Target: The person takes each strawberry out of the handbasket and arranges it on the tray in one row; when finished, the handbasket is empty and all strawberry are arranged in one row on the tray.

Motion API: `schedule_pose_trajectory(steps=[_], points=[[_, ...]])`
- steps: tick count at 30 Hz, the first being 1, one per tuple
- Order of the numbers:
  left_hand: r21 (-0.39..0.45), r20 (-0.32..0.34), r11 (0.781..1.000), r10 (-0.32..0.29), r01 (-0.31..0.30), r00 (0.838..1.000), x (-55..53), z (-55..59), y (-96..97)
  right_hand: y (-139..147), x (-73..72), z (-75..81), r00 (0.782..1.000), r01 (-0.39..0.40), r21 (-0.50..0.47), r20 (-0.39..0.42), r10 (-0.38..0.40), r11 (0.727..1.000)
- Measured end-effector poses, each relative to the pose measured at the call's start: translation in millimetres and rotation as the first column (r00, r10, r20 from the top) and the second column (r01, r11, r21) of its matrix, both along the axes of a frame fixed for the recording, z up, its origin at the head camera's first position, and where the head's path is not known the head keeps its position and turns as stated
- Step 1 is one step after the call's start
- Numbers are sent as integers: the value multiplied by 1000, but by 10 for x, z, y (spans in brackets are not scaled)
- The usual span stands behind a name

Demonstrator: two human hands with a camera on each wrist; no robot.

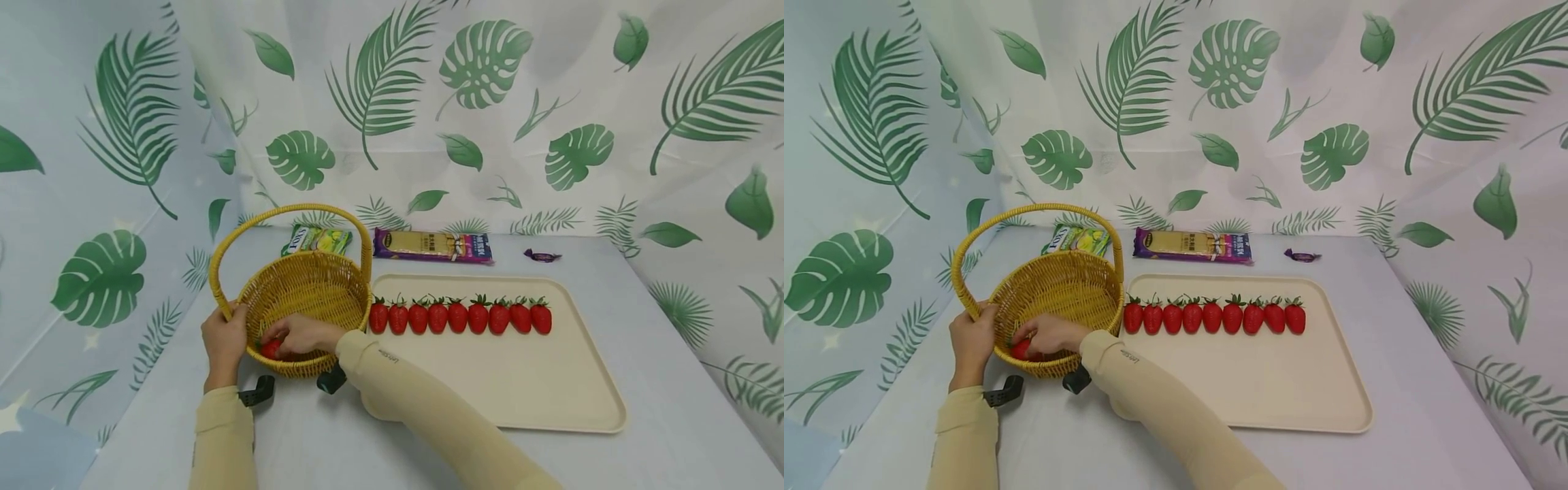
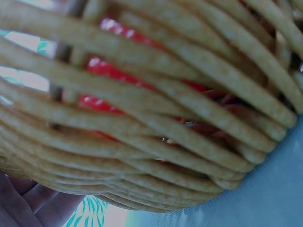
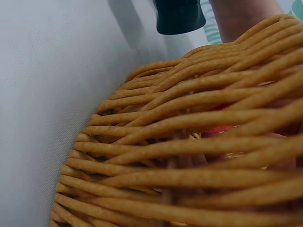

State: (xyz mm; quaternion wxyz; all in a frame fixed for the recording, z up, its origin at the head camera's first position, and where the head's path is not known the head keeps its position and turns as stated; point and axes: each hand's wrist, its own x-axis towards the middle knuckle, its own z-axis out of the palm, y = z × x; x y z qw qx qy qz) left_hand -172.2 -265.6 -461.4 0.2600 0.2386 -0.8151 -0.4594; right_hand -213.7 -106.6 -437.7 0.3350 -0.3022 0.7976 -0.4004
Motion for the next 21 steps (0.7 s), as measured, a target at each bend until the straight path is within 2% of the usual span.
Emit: schedule_pose_trajectory(steps=[10,16,21], points=[[-13,-16,1000,15,-15,1000,1,-22,-19,10,25,37,996,-77,2,-50,77,997],[-23,-25,1000,-8,8,1000,-5,-25,-8,187,24,87,1000,-8,-116,-26,5,993],[-27,-28,1000,-14,13,1000,4,-14,-15,430,44,205,998,44,-187,-30,-51,981]])
